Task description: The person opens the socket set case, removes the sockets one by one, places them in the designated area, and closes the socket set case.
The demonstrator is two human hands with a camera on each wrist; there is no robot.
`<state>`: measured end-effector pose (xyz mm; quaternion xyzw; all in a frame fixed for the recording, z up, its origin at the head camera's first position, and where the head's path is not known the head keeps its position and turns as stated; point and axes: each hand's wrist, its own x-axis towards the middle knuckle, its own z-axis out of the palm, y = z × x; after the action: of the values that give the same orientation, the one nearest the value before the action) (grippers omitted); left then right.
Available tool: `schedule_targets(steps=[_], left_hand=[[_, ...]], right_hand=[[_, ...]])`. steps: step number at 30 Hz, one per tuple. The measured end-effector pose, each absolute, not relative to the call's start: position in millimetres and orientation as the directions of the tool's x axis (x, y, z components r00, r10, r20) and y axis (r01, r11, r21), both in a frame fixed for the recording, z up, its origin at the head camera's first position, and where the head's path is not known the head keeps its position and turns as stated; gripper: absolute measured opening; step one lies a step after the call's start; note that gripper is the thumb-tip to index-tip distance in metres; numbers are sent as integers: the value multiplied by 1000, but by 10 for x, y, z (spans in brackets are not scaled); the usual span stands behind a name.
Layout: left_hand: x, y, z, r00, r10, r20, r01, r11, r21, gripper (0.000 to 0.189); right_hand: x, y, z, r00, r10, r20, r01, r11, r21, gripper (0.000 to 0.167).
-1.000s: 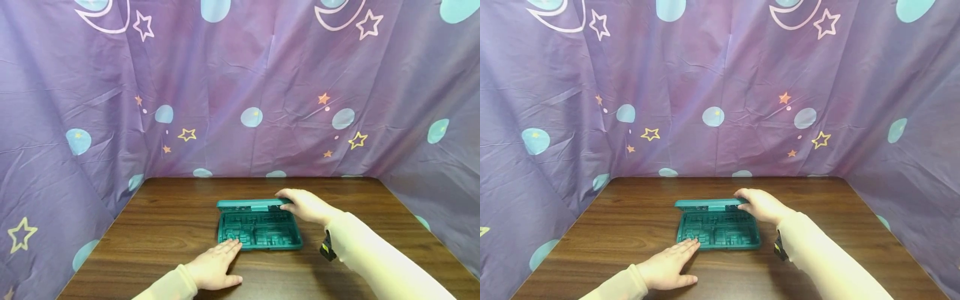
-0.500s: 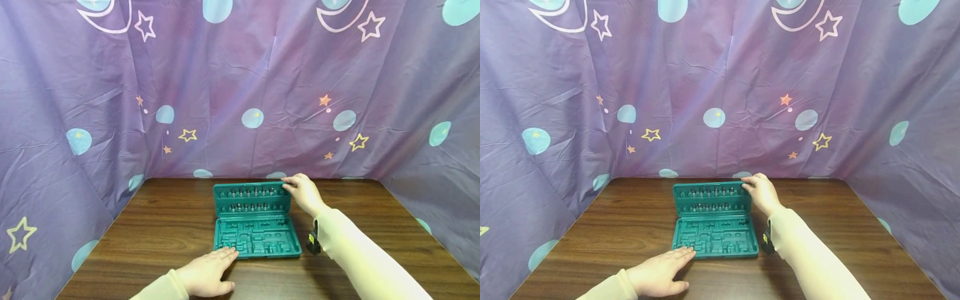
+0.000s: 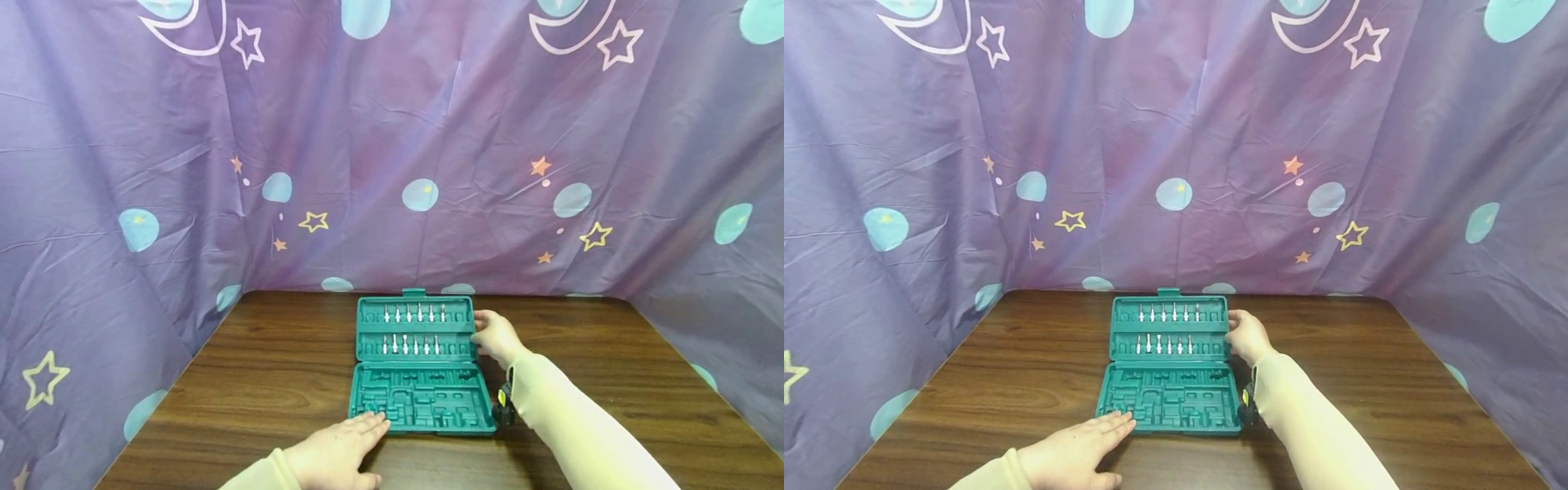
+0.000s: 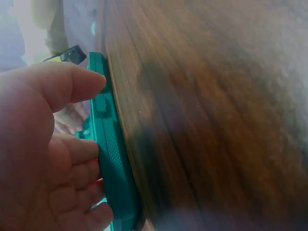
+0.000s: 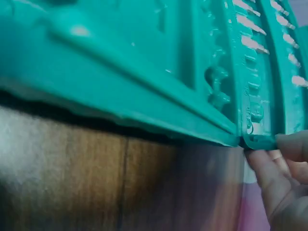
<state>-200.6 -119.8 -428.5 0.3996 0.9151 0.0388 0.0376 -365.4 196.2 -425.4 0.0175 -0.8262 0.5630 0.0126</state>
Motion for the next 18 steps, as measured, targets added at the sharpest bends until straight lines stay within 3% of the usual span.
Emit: schedule_targets(steps=[4,18], left_hand=[[-2001,-1216,-4284,-673,738,-41,732,673,105,70],[-1986,-1282,-4251,-637,770,-38,764,637,103,67]], right_hand=[[-3657,1959,-4299,-998,-51,-41,23,323,-946,70],[-3667,1968,-4354,-986,-89,-138,95,377,-921,62]])
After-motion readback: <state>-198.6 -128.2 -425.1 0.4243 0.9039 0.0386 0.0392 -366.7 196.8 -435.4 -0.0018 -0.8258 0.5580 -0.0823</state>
